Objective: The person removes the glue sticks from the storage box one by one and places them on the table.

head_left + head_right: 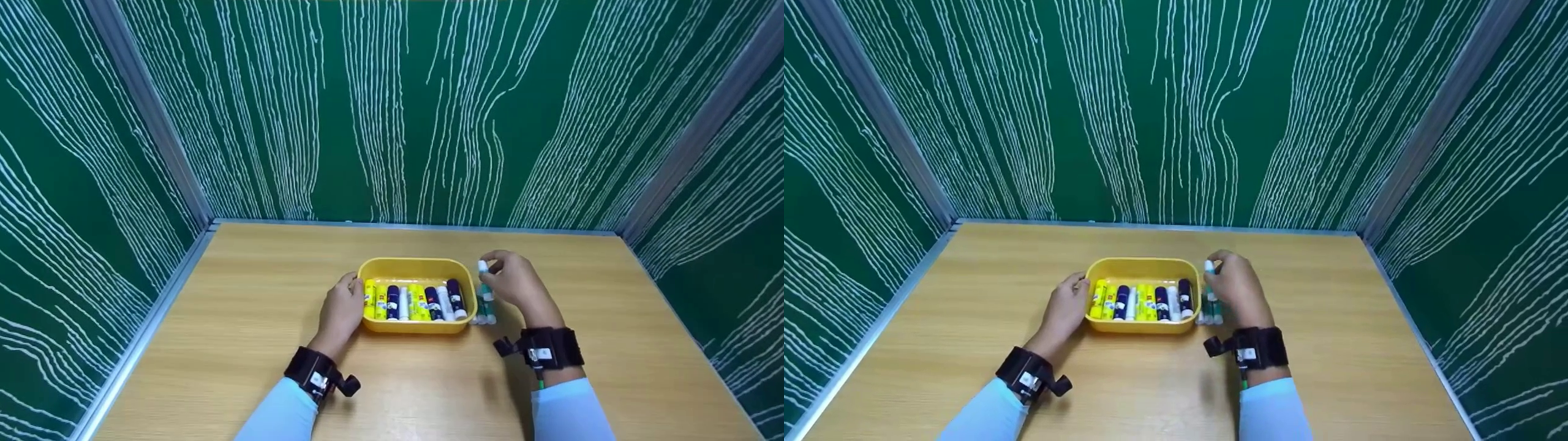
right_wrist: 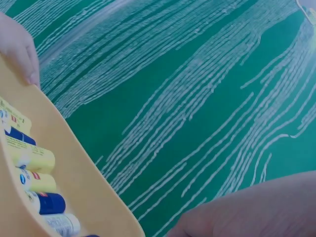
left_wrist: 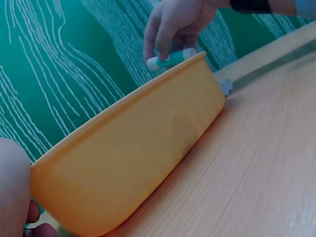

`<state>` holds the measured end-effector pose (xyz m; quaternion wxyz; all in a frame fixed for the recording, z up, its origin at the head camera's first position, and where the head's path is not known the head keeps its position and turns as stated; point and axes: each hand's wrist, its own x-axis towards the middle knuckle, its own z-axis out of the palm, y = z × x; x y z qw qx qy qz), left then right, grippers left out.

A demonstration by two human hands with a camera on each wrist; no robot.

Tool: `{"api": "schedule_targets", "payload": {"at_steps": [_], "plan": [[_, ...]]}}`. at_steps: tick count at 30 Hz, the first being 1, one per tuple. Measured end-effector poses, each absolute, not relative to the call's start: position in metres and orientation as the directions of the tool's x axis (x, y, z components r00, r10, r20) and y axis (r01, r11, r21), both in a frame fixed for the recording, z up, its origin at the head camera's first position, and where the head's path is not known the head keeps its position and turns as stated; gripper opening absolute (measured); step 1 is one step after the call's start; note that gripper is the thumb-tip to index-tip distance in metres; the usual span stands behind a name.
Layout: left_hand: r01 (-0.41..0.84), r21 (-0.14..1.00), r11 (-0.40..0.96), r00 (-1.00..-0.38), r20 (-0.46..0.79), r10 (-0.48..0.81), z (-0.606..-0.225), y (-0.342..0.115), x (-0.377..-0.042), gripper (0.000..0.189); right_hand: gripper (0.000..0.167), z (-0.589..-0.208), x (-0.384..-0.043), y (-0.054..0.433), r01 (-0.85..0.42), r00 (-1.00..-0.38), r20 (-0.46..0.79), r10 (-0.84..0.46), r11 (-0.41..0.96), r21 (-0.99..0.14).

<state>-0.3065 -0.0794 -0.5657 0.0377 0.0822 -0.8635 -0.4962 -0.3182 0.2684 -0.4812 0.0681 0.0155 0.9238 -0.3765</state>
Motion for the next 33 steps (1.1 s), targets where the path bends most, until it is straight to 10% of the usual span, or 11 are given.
{"api": "schedule_targets", "payload": {"at_steps": [33], "plan": [[-0.071,0.87,0.488,-0.987,0.011,-0.163,-0.567,-0.083,-0.308,0.049,0.035,-0.527,-0.323,0.297,0.327,-0.916,-0.399,0.05,0.668,-0.669]]}}
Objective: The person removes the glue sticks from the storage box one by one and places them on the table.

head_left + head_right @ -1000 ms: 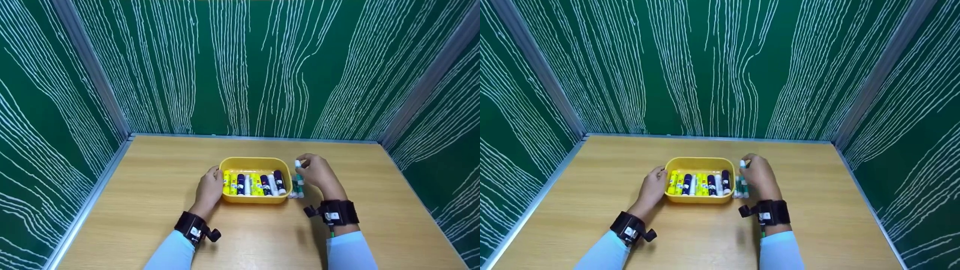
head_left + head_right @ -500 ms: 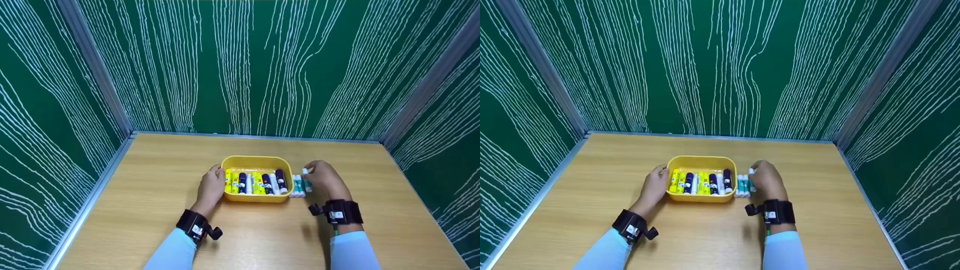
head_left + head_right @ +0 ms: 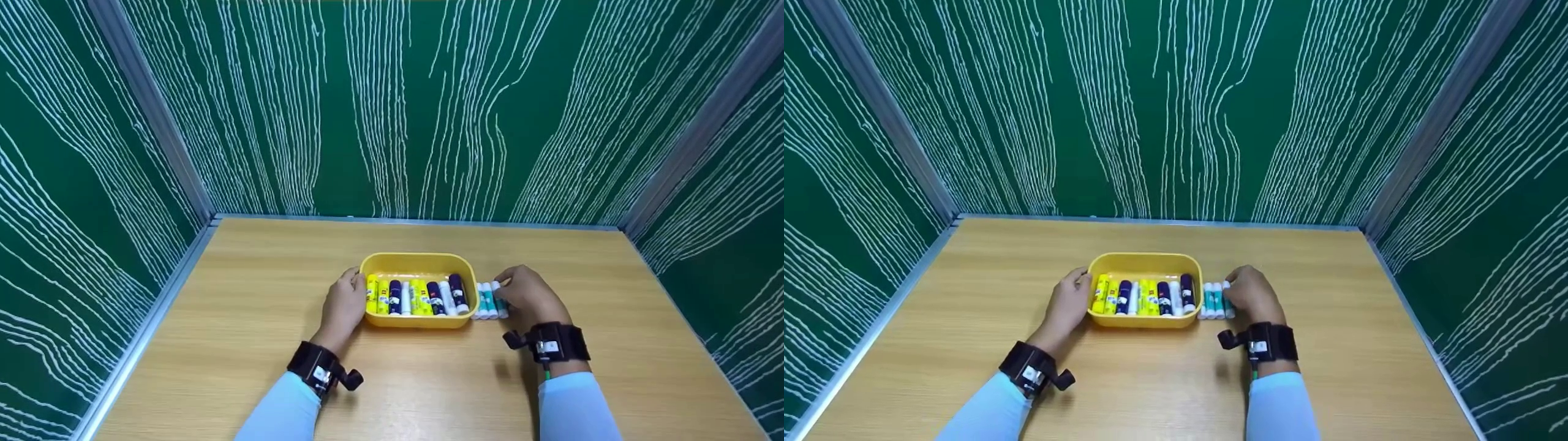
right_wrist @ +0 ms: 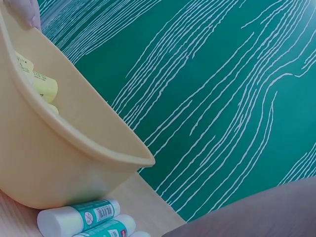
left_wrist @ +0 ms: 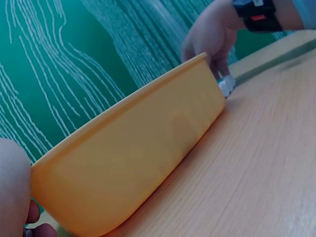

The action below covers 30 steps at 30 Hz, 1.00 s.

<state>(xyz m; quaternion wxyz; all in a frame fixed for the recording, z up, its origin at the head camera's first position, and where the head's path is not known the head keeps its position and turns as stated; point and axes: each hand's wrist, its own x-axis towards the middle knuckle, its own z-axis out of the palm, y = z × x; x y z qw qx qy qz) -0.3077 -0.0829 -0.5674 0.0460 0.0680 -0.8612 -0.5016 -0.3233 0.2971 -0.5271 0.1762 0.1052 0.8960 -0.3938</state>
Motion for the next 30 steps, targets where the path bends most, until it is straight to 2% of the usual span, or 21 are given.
{"api": "schedule_targets", "payload": {"at_steps": [11,30], "plan": [[-0.077,0.876,0.477,-0.988,-0.002,-0.157,-0.5685,-0.081,-0.3089,0.049,0.042,-0.5292,-0.3224,0.3012,0.368,-0.9,-0.431,0.067,0.647,-0.668],[-0.087,0.865,0.494,-0.986,-0.003,-0.167,-0.5688,-0.0819,-0.3078,0.049,0.05,-0.5326,-0.3252,0.3009,0.325,-0.921,-0.385,0.054,0.651,-0.686]]}}
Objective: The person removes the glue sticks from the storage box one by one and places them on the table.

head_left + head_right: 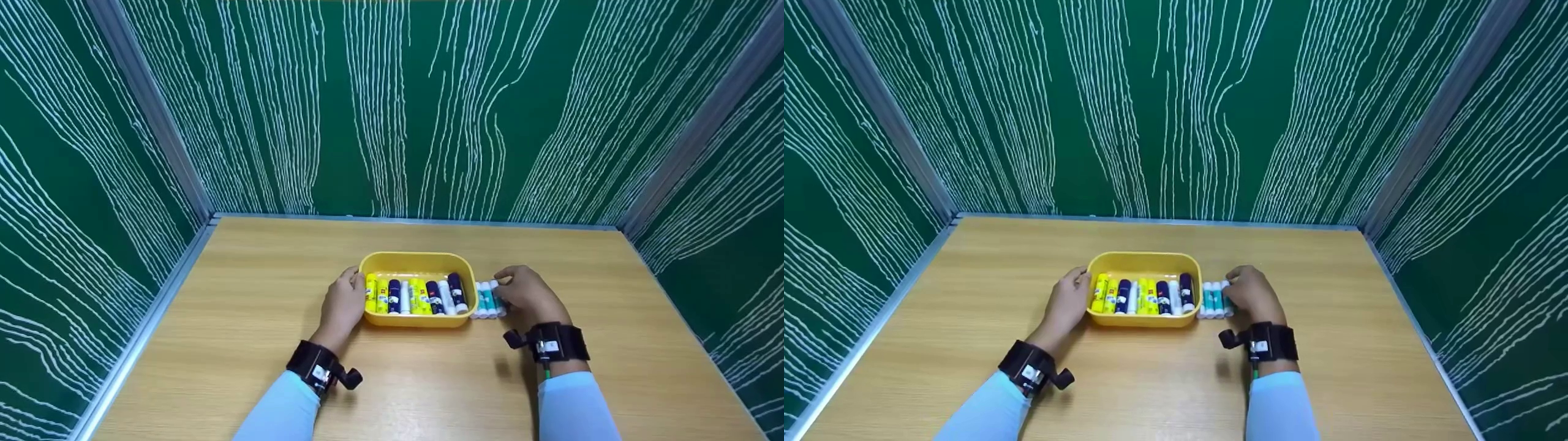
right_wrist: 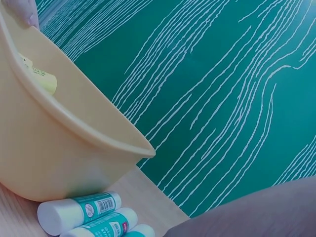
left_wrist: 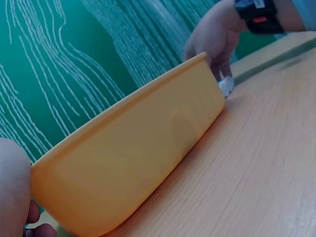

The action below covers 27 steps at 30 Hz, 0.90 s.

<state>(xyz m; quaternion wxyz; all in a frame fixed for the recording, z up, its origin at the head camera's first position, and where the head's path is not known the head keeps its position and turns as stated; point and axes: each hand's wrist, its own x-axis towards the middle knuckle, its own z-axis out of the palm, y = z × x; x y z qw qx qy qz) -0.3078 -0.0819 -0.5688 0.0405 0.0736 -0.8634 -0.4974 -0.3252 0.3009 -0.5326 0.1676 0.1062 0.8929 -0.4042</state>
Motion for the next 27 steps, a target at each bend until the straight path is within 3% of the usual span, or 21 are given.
{"api": "schedule_targets", "payload": {"at_steps": [20,27], "plan": [[-0.105,0.866,0.488,-0.985,-0.022,-0.174,-0.567,-0.081,-0.307,0.05,0.051,-0.527,-0.323,0.304,0.383,-0.904,-0.415,0.101,0.622,-0.683],[-0.089,0.858,0.506,-0.987,-0.006,-0.163,-0.566,-0.081,-0.306,0.049,0.053,-0.522,-0.32,0.305,0.295,-0.937,-0.345,0.056,0.66,-0.691]]}}
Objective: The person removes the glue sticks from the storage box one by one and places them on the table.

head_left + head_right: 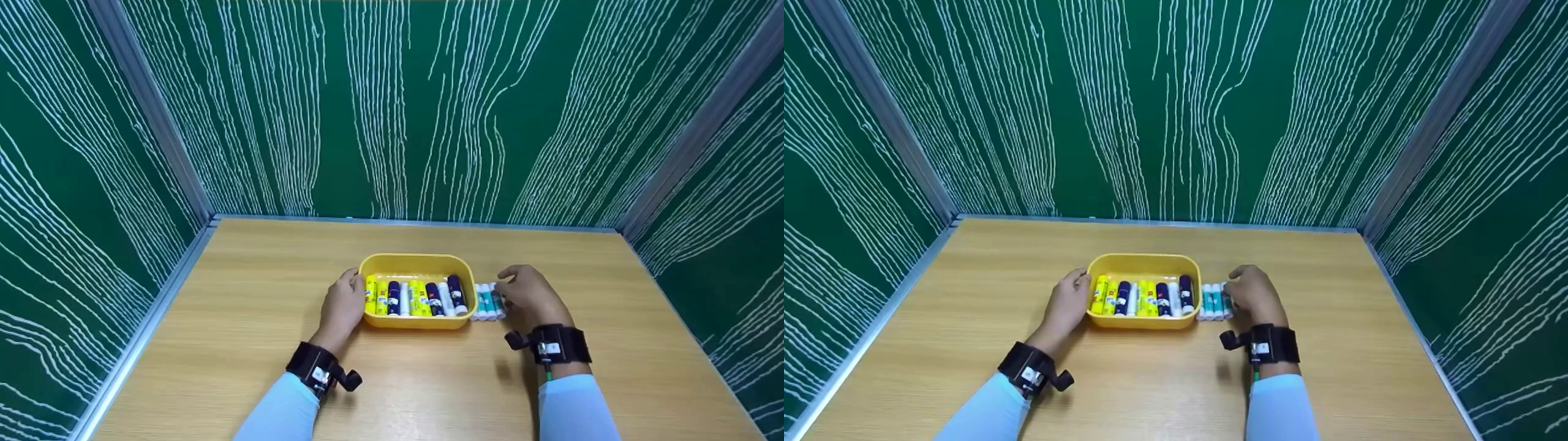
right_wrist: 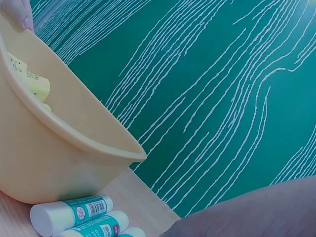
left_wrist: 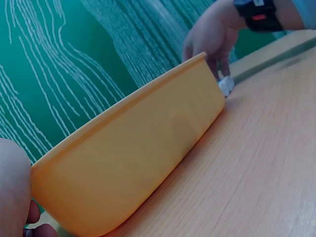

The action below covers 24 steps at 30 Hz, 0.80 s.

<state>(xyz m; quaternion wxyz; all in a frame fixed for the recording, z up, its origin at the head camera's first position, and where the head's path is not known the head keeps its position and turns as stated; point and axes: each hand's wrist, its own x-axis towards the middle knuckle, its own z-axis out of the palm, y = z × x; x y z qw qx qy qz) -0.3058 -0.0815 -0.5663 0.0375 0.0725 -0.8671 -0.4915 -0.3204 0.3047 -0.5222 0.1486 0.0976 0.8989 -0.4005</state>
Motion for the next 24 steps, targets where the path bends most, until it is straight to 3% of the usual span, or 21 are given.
{"api": "schedule_targets", "payload": {"at_steps": [6,17,24], "plan": [[-0.093,0.861,0.499,-0.986,-0.011,-0.165,-0.564,-0.082,-0.306,0.05,0.052,-0.508,-0.319,0.294,0.285,-0.944,-0.322,0.069,0.663,-0.692],[-0.086,0.86,0.503,-0.986,0.0,-0.168,-0.562,-0.082,-0.306,0.048,0.047,-0.491,-0.316,0.229,0.059,-0.992,-0.12,-0.034,0.721,-0.691],[-0.079,0.86,0.505,-0.987,0.006,-0.163,-0.564,-0.081,-0.305,0.049,0.048,-0.496,-0.31,0.195,0.077,-0.99,-0.139,-0.024,0.733,-0.676]]}}
